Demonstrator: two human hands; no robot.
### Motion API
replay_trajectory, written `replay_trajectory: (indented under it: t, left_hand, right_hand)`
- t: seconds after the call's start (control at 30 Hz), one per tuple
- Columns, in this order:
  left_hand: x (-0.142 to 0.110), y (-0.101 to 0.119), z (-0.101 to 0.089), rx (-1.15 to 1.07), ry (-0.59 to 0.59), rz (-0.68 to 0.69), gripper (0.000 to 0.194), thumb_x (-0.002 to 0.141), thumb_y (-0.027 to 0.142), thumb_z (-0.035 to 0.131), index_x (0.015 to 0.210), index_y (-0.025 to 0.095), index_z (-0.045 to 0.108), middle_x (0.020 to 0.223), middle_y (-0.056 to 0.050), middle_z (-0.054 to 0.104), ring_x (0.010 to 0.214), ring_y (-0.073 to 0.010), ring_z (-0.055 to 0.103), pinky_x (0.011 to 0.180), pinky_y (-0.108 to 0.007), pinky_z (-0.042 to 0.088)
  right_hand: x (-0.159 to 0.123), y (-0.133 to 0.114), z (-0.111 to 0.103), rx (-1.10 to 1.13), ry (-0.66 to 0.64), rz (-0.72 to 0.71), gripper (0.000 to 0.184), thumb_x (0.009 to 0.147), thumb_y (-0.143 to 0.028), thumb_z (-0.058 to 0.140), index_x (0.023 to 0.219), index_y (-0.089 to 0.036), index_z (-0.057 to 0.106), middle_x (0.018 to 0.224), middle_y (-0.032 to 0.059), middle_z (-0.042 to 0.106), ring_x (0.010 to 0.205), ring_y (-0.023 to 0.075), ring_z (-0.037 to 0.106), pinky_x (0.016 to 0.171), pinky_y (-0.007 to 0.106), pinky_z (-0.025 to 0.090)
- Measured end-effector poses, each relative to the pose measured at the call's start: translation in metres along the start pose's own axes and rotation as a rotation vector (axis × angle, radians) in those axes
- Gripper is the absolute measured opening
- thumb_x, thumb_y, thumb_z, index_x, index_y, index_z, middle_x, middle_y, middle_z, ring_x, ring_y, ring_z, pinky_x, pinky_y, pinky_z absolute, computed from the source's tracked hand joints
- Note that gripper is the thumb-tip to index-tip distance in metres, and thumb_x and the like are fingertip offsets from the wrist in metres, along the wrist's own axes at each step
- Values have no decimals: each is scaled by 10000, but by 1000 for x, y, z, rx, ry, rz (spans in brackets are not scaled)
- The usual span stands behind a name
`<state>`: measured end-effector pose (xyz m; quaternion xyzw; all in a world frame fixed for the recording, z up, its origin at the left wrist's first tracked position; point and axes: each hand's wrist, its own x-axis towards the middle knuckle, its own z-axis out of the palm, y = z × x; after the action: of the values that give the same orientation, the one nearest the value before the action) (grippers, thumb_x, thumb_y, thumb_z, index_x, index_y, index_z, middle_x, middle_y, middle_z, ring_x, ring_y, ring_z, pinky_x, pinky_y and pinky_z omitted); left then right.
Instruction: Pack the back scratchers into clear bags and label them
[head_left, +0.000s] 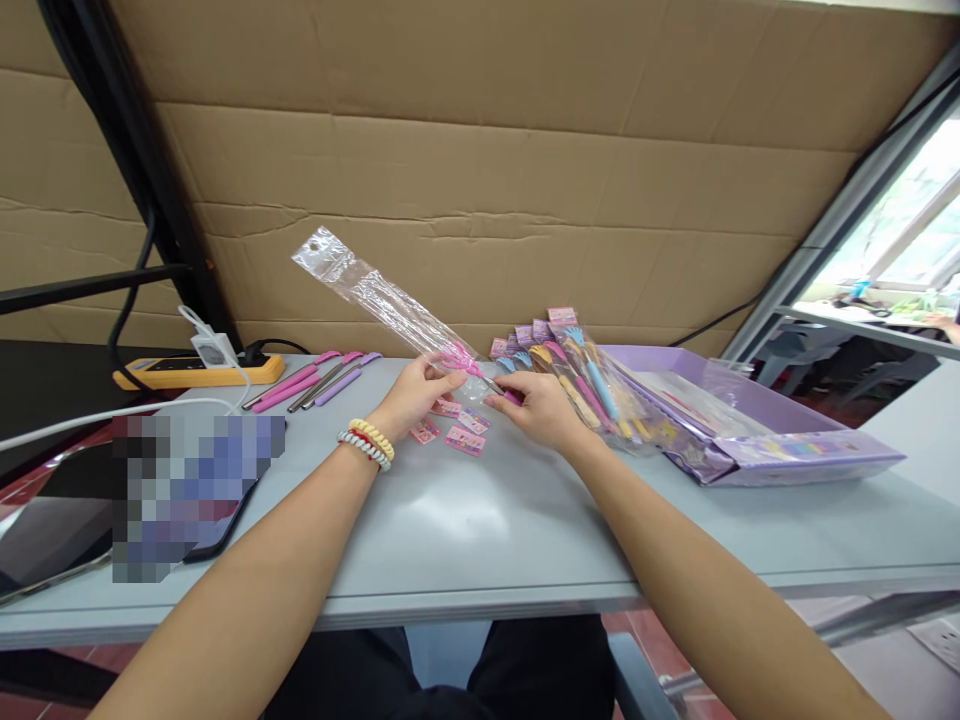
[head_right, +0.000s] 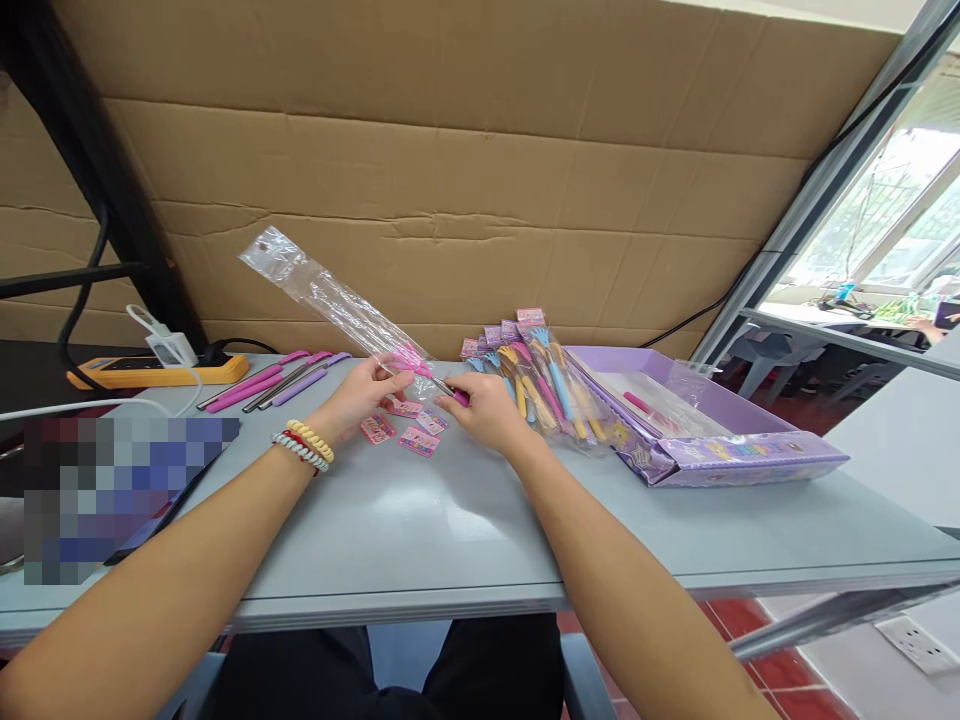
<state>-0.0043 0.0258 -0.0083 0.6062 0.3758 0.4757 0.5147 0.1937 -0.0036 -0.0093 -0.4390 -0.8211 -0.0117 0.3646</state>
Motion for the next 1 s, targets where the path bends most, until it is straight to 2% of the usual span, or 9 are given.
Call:
replay_trajectory:
  t: [0.07,0.17,0.37,0.47,0.53,0.63,0.8,0.9,1.0]
  left_hand:
    - [-1,3,1,-50,57,45,503,594,420,770,990,192,561,809,-7,610,697,-133,596,530,-220,447]
    - [-1,5,2,-125,80,92,433,610,465,749,887,173,589,828,-26,624,701,-135,600,539,-228,455]
    - [2,1,5,-251,56,33,384,611,456,757,750,127,616,746,-47,640,665,-153,631,604,-280,504]
    - [3,0,5,-250,39,77,358,589,422,777,705,117,630,699,-42,655,653,-156,648,695,-299,508]
    - [3,1,5,-270,55,109,344,584,415,778,670,120,625,656,-30,650,609,-147,640,685,-297,505]
    - [5,4,3,-346,123,150,329,585,399,775,664,120,619,624,-19,643,575,-134,625,655,-286,509]
    - [10,8,-12,-440,295,170,305,609,380,758,671,118,613,617,-22,646,561,-114,615,596,-242,504]
    - [10,10,-21,-445,305,128,290,623,366,751,677,121,605,609,-21,643,528,-105,604,564,-231,496]
    - [8,8,-19,-408,238,80,294,617,362,758,674,125,594,610,-21,636,526,-114,606,551,-242,497]
  right_hand:
    - [0,-1,0,-1,13,-10,319,816,-357,556,579,-180,438,557,-35,360,544,98,304,538,235,250]
    - [0,-1,1,-10,10,-20,313,814,-361,559,584,-177,450,559,-32,378,541,96,312,535,232,255]
    - [-1,1,5,-14,6,-17,326,802,-358,582,572,-173,444,557,-34,367,540,91,302,536,236,254]
    - [0,-1,6,12,-11,7,316,804,-374,578,587,-170,473,566,-31,385,549,92,311,546,239,260]
    - [0,-5,6,69,-33,58,301,802,-404,573,623,-171,510,561,-35,381,549,93,310,545,239,264]
    - [1,-10,3,221,-134,197,310,791,-473,561,714,-172,548,548,-46,385,519,89,323,512,234,269]
    - [0,-10,-4,435,-385,403,357,797,-528,520,757,-173,531,605,-23,511,482,89,427,470,234,310]
    - [0,-6,-5,426,-346,423,349,815,-513,495,753,-171,526,600,-26,491,485,84,402,467,233,299]
    - [0,-4,-2,417,-243,409,322,824,-495,491,832,-175,524,559,-50,422,492,87,351,461,231,262]
